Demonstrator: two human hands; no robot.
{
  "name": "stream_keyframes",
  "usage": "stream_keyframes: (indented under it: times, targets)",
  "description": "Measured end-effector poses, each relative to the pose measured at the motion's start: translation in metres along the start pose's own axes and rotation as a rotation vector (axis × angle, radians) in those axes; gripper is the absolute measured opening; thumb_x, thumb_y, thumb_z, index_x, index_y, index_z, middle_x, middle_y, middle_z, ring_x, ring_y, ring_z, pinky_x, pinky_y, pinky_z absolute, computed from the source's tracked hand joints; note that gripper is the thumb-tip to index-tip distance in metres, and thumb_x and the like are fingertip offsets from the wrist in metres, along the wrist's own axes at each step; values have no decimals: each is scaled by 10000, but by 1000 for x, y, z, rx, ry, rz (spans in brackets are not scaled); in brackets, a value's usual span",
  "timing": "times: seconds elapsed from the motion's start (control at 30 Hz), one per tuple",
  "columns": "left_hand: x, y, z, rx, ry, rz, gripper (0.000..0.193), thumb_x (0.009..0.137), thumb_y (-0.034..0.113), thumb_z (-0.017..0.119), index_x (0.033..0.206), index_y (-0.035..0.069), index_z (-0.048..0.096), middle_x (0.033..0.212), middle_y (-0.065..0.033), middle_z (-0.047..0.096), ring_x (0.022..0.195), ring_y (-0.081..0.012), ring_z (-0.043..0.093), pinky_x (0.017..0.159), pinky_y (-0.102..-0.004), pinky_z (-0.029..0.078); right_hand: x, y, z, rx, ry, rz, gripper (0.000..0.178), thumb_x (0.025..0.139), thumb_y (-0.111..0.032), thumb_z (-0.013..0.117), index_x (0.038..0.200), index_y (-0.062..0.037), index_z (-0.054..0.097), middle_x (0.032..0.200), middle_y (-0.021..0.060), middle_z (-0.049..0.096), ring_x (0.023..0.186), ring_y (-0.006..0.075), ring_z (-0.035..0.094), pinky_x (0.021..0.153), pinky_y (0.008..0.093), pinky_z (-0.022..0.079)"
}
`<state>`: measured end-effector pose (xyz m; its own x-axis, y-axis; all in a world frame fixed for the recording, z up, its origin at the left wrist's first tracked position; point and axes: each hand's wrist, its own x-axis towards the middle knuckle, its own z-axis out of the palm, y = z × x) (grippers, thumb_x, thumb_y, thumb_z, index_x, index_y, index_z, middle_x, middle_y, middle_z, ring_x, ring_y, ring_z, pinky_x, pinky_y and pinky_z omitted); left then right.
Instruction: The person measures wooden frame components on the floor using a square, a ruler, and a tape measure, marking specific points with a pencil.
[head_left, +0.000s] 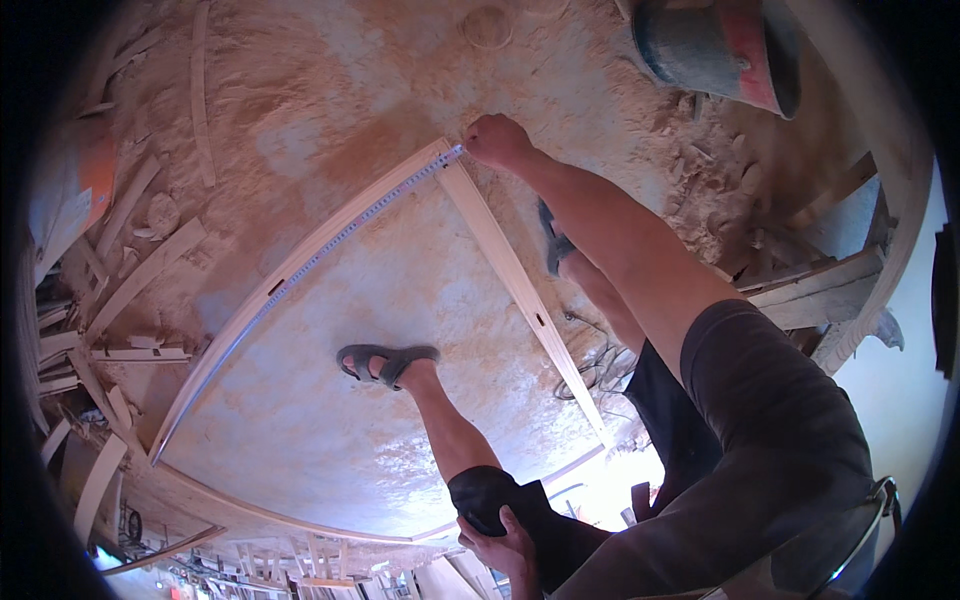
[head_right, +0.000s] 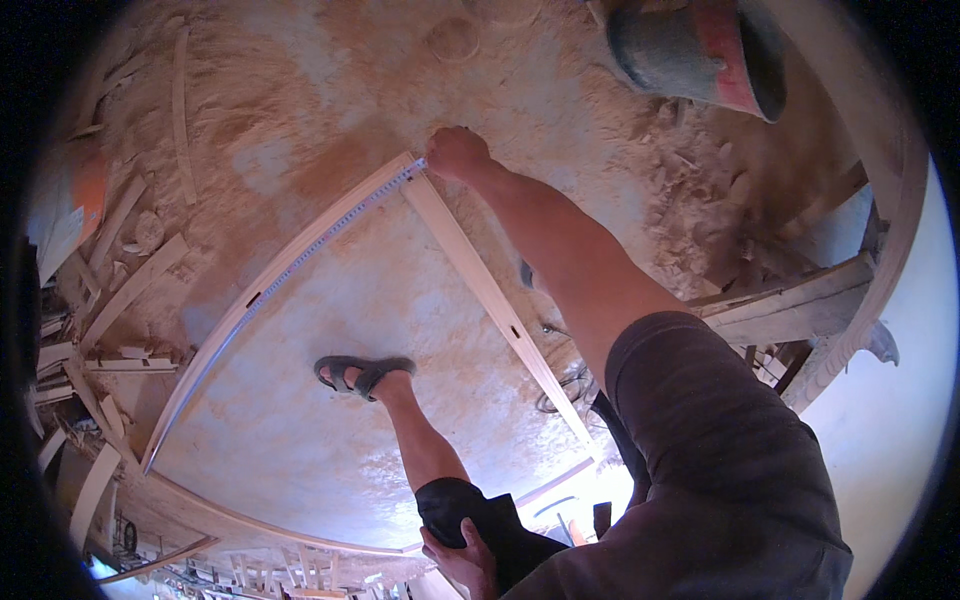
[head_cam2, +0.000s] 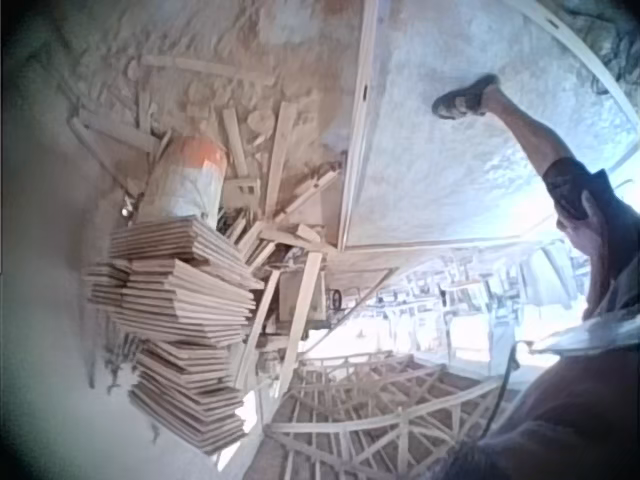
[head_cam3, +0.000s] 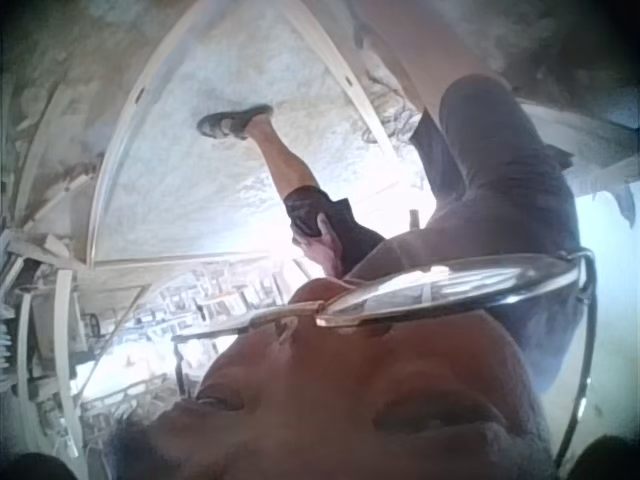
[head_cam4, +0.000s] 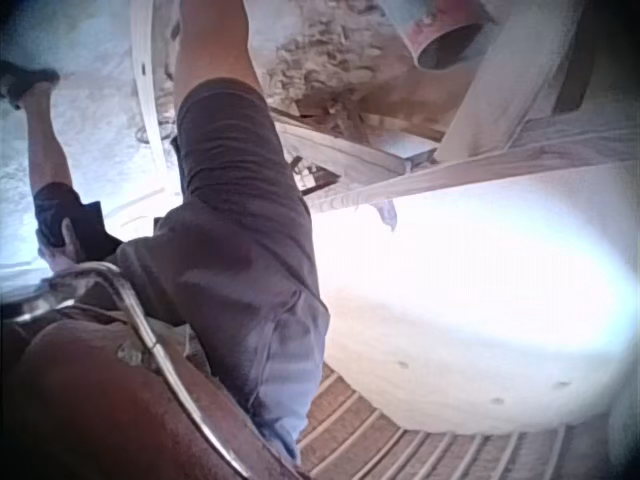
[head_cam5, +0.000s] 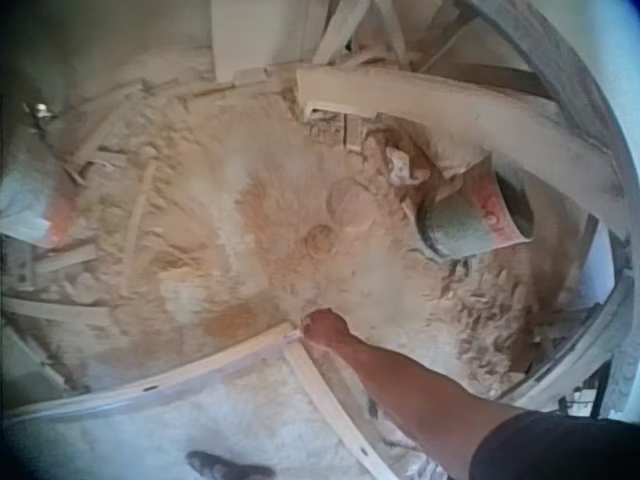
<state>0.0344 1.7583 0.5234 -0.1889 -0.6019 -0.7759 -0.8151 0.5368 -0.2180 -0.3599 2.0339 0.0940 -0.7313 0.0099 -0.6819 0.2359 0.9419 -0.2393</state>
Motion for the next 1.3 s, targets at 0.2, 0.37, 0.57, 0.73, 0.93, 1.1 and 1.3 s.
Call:
stream_keyframes:
  times: [0.2,0.37,0.57,0.73,0.93,1.1,1.3]
  targets:
    - [3,0,6,40,75,81,925,814,535,735,1454,-27,373,1251,-300,470,1129,-509,546,930,-553,490,19,6,11,-93,-5,-25,246,802,-243,592,913,-116,771,1008,136,731,947,351,700,826,469,572]
    - [3,19,-3,42,45,24,931,816,545,733,1440,-46,376,1262,-320,458,1128,-519,539,943,-559,482,28,3,14,-100,-91,16,251,804,-211,627,942,-44,753,1017,179,730,967,359,709,810,475,583]
    - [5,14,-4,40,60,74,923,817,534,735,1435,-52,379,1263,-333,452,1151,-526,518,965,-567,459,28,-3,10,-68,-102,59,272,801,-207,643,983,-32,746,1018,186,732,979,352,712,826,464,584]
    - [10,16,-6,38,51,75,905,819,523,737,1429,-50,393,1266,-331,451,1165,-522,509,974,-564,450,25,-3,6,-50,-132,88,271,798,-183,656,1004,-30,744,1035,186,732,995,345,711,838,459,582]
    - [6,22,-11,52,61,62,887,819,476,743,1445,-37,379,1281,-315,447,1170,-512,514,980,-555,452,26,-12,3,-117,-96,99,234,822,-230,584,911,-109,764,1023,146,732,976,347,697,815,475,565]
    - [5,19,-15,-16,18,5,884,813,448,747,1455,-35,377,1260,-313,477,1172,-498,513,1001,-530,448,3,-2,1,-445,-93,-186,241,850,-271,582,878,-111,760,962,113,710,915,311,698,777,473,573]
    - [12,6,-34,-66,-75,-58,814,802,378,766,1433,12,405,1239,-279,481,1172,-478,514,974,-524,462,-90,-7,-16,-496,-148,-523,254,935,-225,487,872,-88,691,928,174,700,889,373,680,817,512,536]
